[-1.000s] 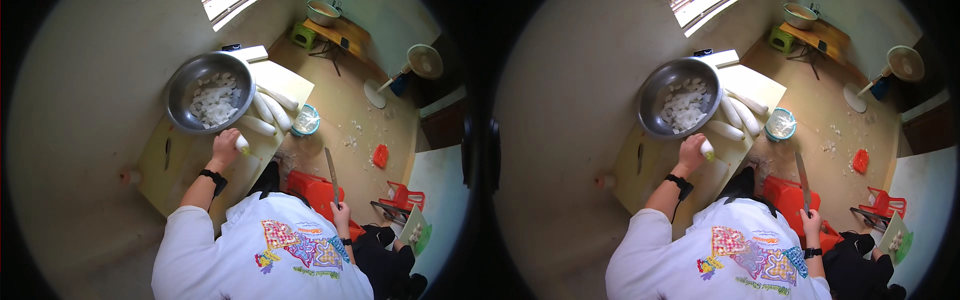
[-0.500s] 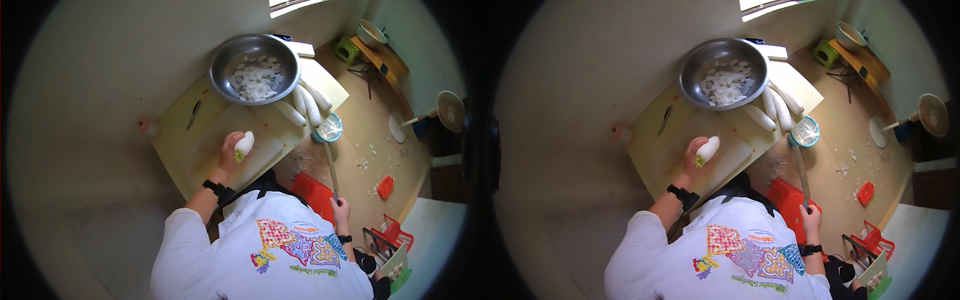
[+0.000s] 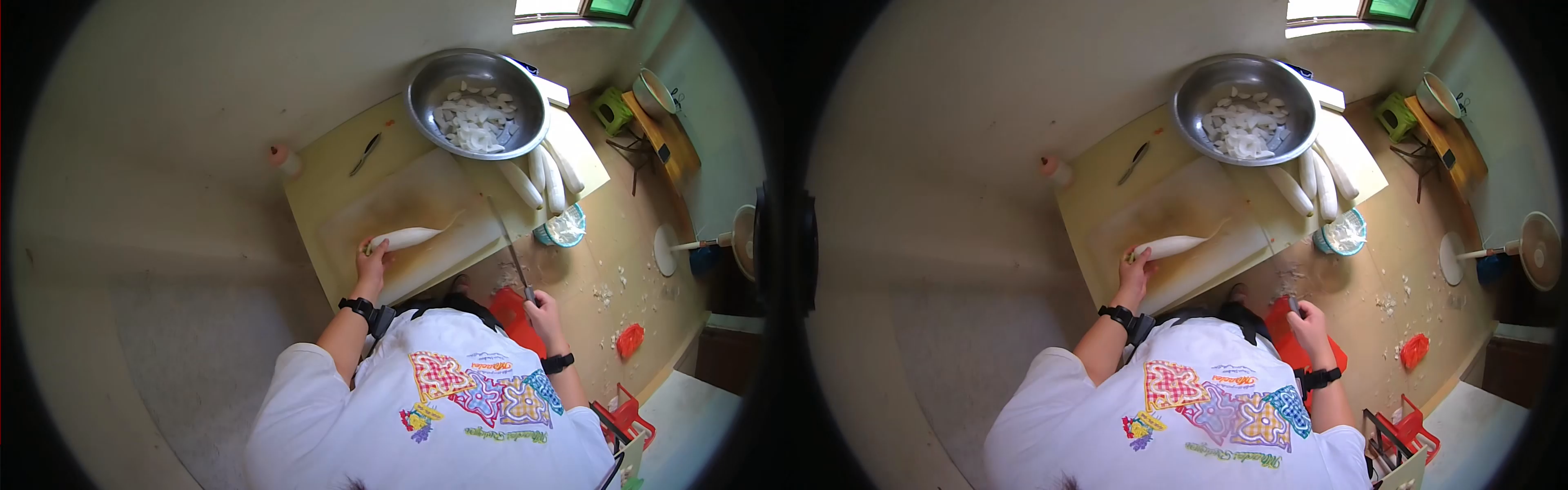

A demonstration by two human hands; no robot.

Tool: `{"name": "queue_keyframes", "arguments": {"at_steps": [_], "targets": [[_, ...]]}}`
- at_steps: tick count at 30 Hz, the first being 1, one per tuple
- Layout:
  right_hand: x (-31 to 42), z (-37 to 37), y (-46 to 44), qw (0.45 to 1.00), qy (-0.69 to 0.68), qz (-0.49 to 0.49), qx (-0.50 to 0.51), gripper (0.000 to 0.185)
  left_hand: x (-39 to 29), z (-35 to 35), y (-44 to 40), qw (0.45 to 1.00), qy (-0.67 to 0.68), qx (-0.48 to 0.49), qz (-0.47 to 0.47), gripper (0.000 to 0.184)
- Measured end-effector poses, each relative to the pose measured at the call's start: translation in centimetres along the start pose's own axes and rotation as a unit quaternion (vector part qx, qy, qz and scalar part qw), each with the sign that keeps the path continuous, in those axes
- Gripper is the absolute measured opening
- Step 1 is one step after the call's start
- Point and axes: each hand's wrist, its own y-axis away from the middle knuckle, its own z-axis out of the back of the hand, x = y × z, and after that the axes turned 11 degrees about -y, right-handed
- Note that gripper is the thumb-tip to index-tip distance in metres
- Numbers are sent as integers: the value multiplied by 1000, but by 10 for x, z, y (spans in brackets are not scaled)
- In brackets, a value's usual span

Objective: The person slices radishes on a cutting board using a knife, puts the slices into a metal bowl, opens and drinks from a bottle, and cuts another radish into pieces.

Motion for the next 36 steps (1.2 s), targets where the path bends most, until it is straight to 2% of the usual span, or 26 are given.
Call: {"name": "queue_keyframes", "arguments": {"at_steps": [1,3,4,5,6,10,12,13,15,18,21,24,26,29,33,36], "targets": [[13,-16,1,1000,-5,-9,29,10,-2,6,5,1000,3,-2,1,42],[22,-40,-1,998,-6,-21,57,10,-2,19,16,990,-138,-37,19,41],[20,-51,-3,996,30,-7,81,11,12,29,8,990,-135,-38,22,41],[15,-58,-5,992,66,6,105,12,31,39,-6,963,-249,-54,-90,43],[-1,-63,-12,987,104,44,117,16,43,47,-13,910,-356,-69,-200,45],[-9,-103,-12,984,119,68,117,14,9,52,2,872,-423,-3,-245,43],[-7,-115,-9,983,129,59,115,16,4,52,2,815,-505,7,-283,43],[-5,-120,-7,983,136,51,112,18,-2,50,4,817,-504,9,-281,43],[-11,-129,-6,983,141,61,103,18,-12,48,6,786,-514,57,-340,43],[-16,-140,-1,985,136,57,86,19,-7,46,-3,778,-505,81,-365,43],[-24,-144,-3,990,117,44,71,19,-13,47,-6,779,-523,122,-324,44],[-21,-148,-3,986,138,47,83,24,-9,50,-9,775,-527,114,-330,44],[-11,-150,-5,987,125,-43,94,33,-3,52,-12,766,-526,105,-354,44],[1,-157,-7,985,118,-58,107,40,5,52,-13,752,-529,87,-384,45],[9,-169,-9,984,128,-22,120,39,7,52,-9,755,-537,73,-368,45],[5,-170,-19,987,81,-70,119,41,12,53,-14,755,-539,77,-366,43]]}}
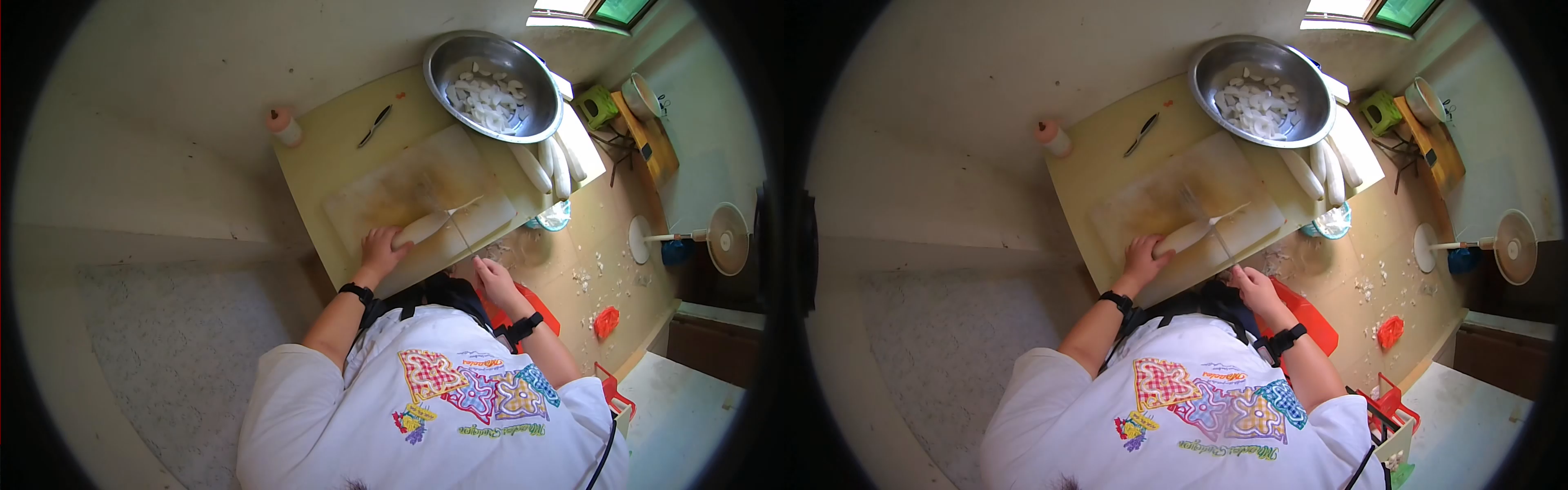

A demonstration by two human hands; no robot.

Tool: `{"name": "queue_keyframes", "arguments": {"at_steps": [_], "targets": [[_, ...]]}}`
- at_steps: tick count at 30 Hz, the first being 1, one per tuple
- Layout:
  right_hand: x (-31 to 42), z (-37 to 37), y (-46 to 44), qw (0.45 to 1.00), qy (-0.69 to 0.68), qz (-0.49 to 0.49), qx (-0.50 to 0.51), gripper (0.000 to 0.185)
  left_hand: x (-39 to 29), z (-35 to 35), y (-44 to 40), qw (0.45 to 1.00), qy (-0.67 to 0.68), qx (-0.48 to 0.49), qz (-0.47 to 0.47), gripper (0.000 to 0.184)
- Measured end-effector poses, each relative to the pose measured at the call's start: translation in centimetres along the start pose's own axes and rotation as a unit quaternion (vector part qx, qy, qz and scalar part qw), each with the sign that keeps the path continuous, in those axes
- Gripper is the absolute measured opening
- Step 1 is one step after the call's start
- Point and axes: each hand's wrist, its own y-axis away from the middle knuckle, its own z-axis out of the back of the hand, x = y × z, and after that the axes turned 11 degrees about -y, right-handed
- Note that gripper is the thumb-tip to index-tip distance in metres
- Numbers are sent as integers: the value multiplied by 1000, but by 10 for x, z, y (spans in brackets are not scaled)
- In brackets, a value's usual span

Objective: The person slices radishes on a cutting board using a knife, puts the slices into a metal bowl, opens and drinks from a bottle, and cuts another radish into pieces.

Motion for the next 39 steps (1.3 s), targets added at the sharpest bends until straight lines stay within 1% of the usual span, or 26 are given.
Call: {"name": "queue_keyframes", "arguments": {"at_steps": [2,5,6,8,10,12,14,15,16,17,18,19,21,22,24,25,27,28,30,31,33,37,39], "targets": [[2,4,-4,994,-94,-43,17,43,1,-2,2,1000,-2,3,0,44],[-2,11,-8,991,-114,-47,44,44,-1,-3,2,1000,-5,4,1,44],[1,11,-7,991,-114,-48,43,44,-1,-3,2,1000,-7,3,2,44],[8,8,-3,996,-60,-38,51,45,-1,-4,1,1000,-5,2,2,44],[8,6,-3,997,-43,-32,48,45,-3,-2,1,1000,-3,1,3,44],[8,7,-4,998,-27,-26,46,46,-3,0,0,1000,-8,18,-2,47],[9,12,-5,993,-79,-58,60,51,-2,0,-3,999,-18,30,-3,47],[12,14,-5,993,-79,-59,59,51,-3,4,-6,999,-29,43,-5,46],[18,16,-5,988,-114,-101,33,52,-6,6,-10,999,-28,44,-5,46],[22,19,-6,979,-148,-141,7,54,-9,9,-15,997,-26,70,-14,46],[21,22,-7,979,-134,-153,2,55,-14,14,-21,995,-25,95,-22,47],[23,22,-7,979,-134,-153,2,55,-21,16,-27,995,-24,95,-22,47],[26,21,-7,985,-82,-151,12,58,-37,19,-36,987,-97,119,-54,49],[26,19,-7,985,-81,-151,12,58,-43,20,-41,987,-96,120,-54,49],[26,14,-7,991,-23,-127,22,51,-53,18,-50,979,-128,147,-68,51],[35,7,-5,991,-23,-129,21,51,-57,14,-52,979,-126,148,-68,51],[52,-2,3,990,75,-115,35,38,-59,1,-54,988,-89,108,-68,51],[50,-1,2,990,75,-118,34,38,-54,-6,-53,988,-87,111,-69,51],[45,2,-1,992,50,-116,26,20,-48,-13,-51,989,-63,86,-100,51],[46,2,-2,992,50,-117,26,20,-48,-14,-51,989,-63,87,-99,51],[47,-1,-4,990,90,-106,20,9,-49,-12,-50,988,-83,97,-89,50],[26,10,-17,985,105,-134,6,11,-51,-8,-51,989,-71,100,-80,49],[7,17,-26,989,136,-57,13,14,-50,-8,-51,989,-62,115,-72,49]]}}
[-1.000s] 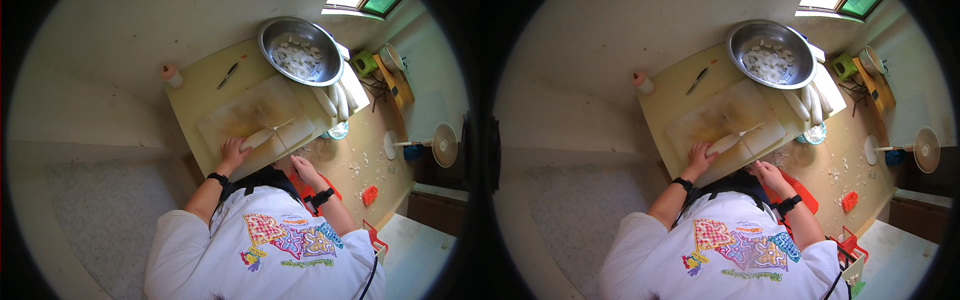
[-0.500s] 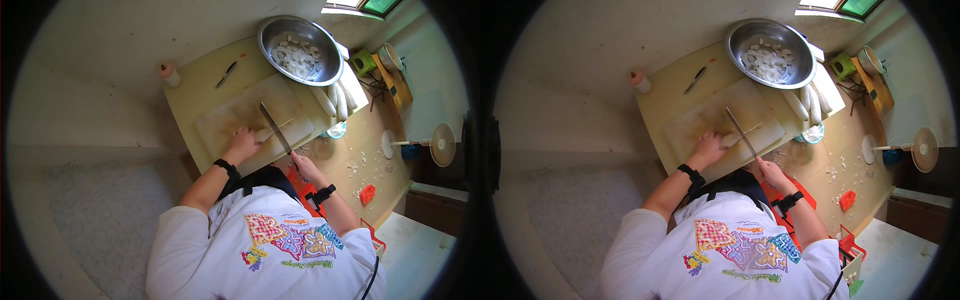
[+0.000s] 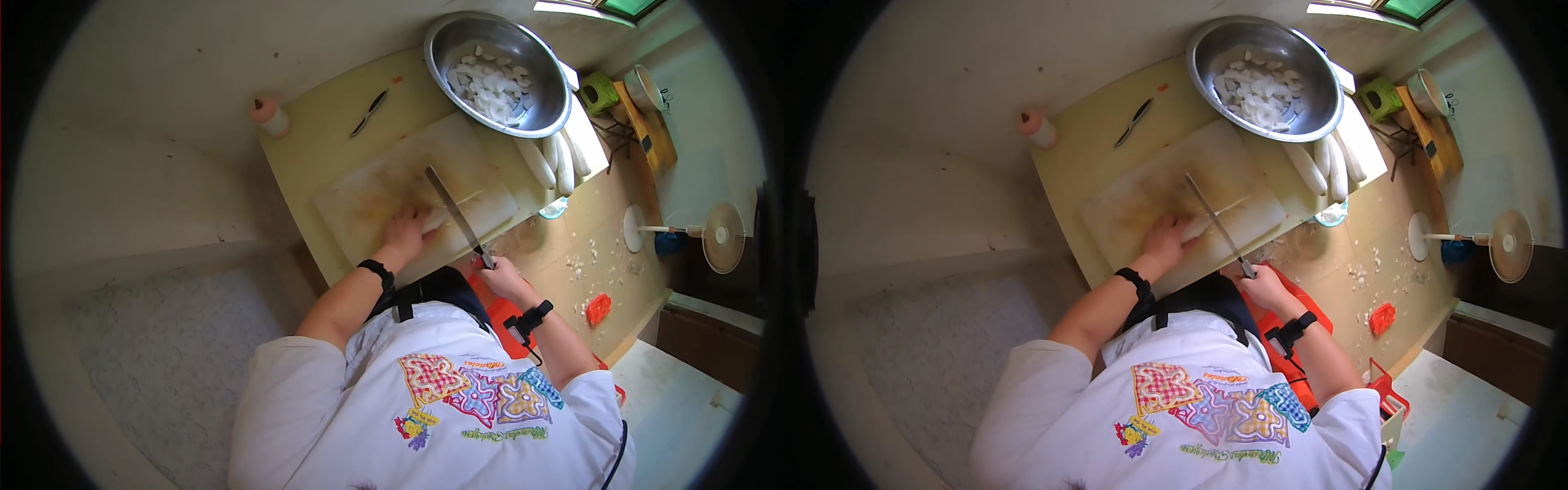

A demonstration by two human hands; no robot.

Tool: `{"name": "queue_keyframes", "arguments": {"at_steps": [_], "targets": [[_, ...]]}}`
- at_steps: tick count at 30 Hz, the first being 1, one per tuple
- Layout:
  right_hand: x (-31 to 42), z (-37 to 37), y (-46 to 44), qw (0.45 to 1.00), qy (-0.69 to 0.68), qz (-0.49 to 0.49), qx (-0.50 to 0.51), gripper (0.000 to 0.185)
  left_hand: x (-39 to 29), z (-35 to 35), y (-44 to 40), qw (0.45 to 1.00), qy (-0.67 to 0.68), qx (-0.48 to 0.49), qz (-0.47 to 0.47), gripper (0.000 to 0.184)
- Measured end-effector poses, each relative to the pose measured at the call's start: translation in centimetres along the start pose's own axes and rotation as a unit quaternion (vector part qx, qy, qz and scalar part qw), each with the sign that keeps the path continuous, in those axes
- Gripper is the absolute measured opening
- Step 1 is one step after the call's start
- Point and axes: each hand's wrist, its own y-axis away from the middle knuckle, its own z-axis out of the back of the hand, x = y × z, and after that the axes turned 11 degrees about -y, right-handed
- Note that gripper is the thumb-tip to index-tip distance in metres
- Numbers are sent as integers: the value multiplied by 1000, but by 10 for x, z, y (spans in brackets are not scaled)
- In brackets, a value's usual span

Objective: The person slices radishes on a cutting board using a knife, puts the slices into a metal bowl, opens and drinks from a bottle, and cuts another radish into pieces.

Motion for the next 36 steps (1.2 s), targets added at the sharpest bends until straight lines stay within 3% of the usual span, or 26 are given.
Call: {"name": "queue_keyframes", "arguments": {"at_steps": [4,6,7,9,13,18,21,25,27,28,30,33,36], "targets": [[-22,-3,-20,999,43,7,-18,17,-1,-6,3,999,-9,-31,-14,51],[-39,-3,-29,993,59,100,-28,19,-3,-5,2,999,-51,5,-10,52],[-14,-5,-22,993,60,99,-27,19,-1,-9,1,999,-50,6,-8,52],[25,-9,-3,995,37,-77,-44,17,-2,-20,6,999,-32,-36,-9,53],[12,-6,-11,997,59,-30,-35,17,-1,-18,4,997,-60,-44,-19,54],[29,-6,-2,993,53,-100,-22,23,-5,-13,7,995,-77,-60,-18,55],[49,-12,11,995,64,-70,-34,27,-8,-10,5,995,-90,-32,-4,56],[22,-10,-1,998,34,-11,-52,32,-8,-5,5,998,-59,-33,-1,58],[8,-12,-9,994,43,71,-76,36,-14,-2,7,996,-78,29,45,57],[15,-16,-6,993,33,78,-77,36,-12,-5,8,995,-89,27,40,57],[28,-12,3,995,79,-21,-63,39,-9,-13,4,997,-56,-3,46,57],[6,-8,-14,992,87,77,-52,35,-11,11,-2,995,-28,72,64,56],[21,4,-5,995,95,16,-40,30,-10,30,2,996,-29,44,74,56]]}}
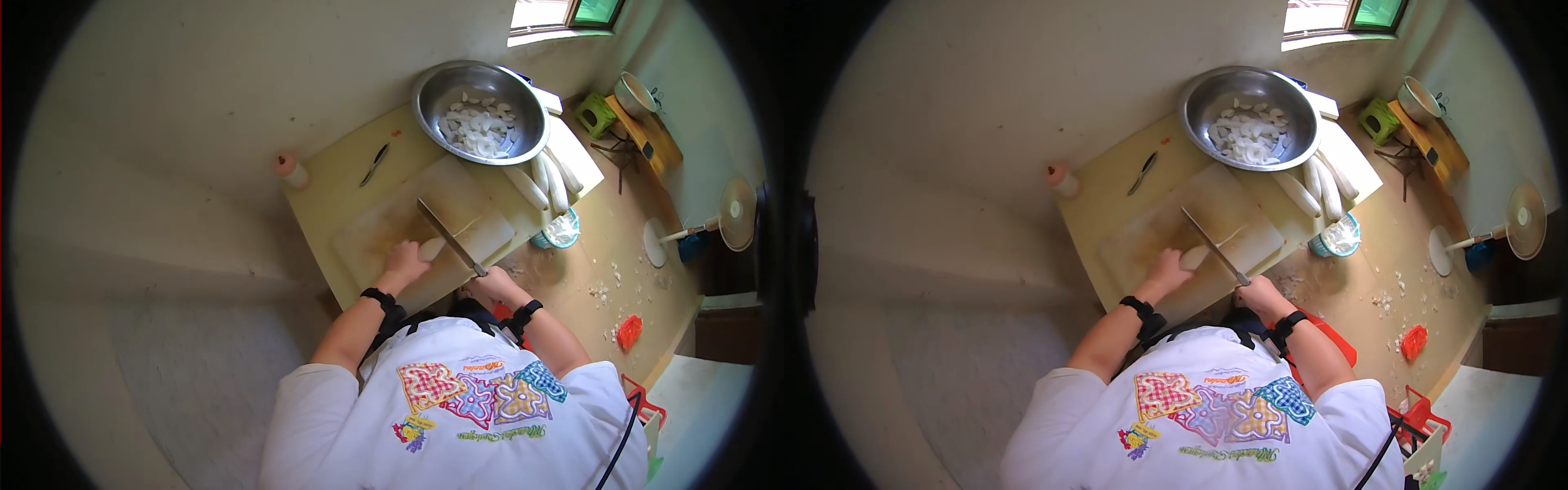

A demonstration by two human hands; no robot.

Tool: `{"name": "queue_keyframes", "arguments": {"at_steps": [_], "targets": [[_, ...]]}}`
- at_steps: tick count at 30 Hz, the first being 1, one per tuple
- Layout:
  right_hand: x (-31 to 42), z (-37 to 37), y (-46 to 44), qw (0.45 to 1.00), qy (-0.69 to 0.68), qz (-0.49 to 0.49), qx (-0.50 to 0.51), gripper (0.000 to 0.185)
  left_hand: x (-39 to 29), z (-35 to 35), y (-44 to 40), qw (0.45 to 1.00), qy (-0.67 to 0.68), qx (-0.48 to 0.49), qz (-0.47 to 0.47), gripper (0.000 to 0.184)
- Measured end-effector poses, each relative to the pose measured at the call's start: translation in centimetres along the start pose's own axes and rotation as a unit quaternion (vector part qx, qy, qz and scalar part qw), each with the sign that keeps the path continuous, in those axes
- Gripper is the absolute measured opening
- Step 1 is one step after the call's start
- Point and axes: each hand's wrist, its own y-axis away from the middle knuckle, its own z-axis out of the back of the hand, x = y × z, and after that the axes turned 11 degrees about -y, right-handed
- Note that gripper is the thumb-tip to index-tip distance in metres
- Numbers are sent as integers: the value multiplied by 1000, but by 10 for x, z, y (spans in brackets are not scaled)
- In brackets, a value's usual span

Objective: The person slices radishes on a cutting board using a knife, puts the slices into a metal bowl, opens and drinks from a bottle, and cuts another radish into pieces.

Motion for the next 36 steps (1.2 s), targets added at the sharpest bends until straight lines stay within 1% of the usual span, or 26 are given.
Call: {"name": "queue_keyframes", "arguments": {"at_steps": [1,3,4,6,7,9,10,12,13,14,15,16,17,19,20,22,23,25,26,28,29,31,32,34,35,36], "targets": [[0,5,-1,1000,1,2,7,30,4,4,0,1000,-2,0,7,56],[-3,12,-5,999,-36,2,16,35,11,15,1,995,87,-40,30,60],[-3,16,-9,999,-38,2,24,35,13,21,5,995,82,-38,37,60],[-5,24,-18,996,79,44,23,33,12,31,14,956,209,-146,146,59],[-11,26,-24,995,80,45,31,33,15,33,18,955,206,-146,154,59],[-16,29,-33,982,121,136,39,34,21,35,27,892,334,-244,184,53],[-12,33,-34,981,125,143,49,34,24,33,31,889,331,-251,193,53],[-2,40,-30,986,110,98,75,31,24,29,44,850,403,-286,185,41],[0,44,-31,985,114,102,84,31,18,30,51,820,449,-280,218,36],[2,49,-34,991,56,75,100,30,16,25,55,817,448,-285,225,36],[4,53,-37,992,-4,46,115,30,17,15,60,785,494,-267,263,36],[9,59,-38,991,-1,44,124,30,20,3,67,749,537,-246,300,36],[16,66,-40,989,-3,19,149,29,19,-11,74,746,535,-247,309,36],[14,70,-53,984,-3,0,178,30,15,-30,81,608,675,-259,327,39],[11,69,-56,983,0,-3,182,30,15,-39,85,605,675,-260,332,39],[8,67,-60,983,22,7,181,30,8,-46,93,512,741,-238,363,47],[4,65,-64,982,26,6,187,30,6,-48,94,508,740,-241,369,47],[-2,61,-66,985,11,30,172,31,3,-50,96,531,663,-172,499,59],[-3,60,-67,984,13,28,177,31,4,-50,99,528,663,-173,502,59],[6,65,-64,982,-2,-9,187,30,8,-52,99,536,653,-77,529,70],[6,65,-66,982,0,-8,188,30,11,-52,99,535,654,-78,529,70],[3,62,-68,985,-4,-23,173,29,16,-48,102,601,586,-30,543,71],[2,61,-68,984,-3,-24,174,29,22,-45,103,600,586,-30,544,71],[3,61,-66,985,16,-18,170,29,27,-27,102,763,381,10,522,68],[4,61,-64,985,16,-18,170,29,29,-23,100,763,381,10,522,68],[6,61,-63,985,37,-7,166,30,32,-20,98,833,284,-3,475,65]]}}
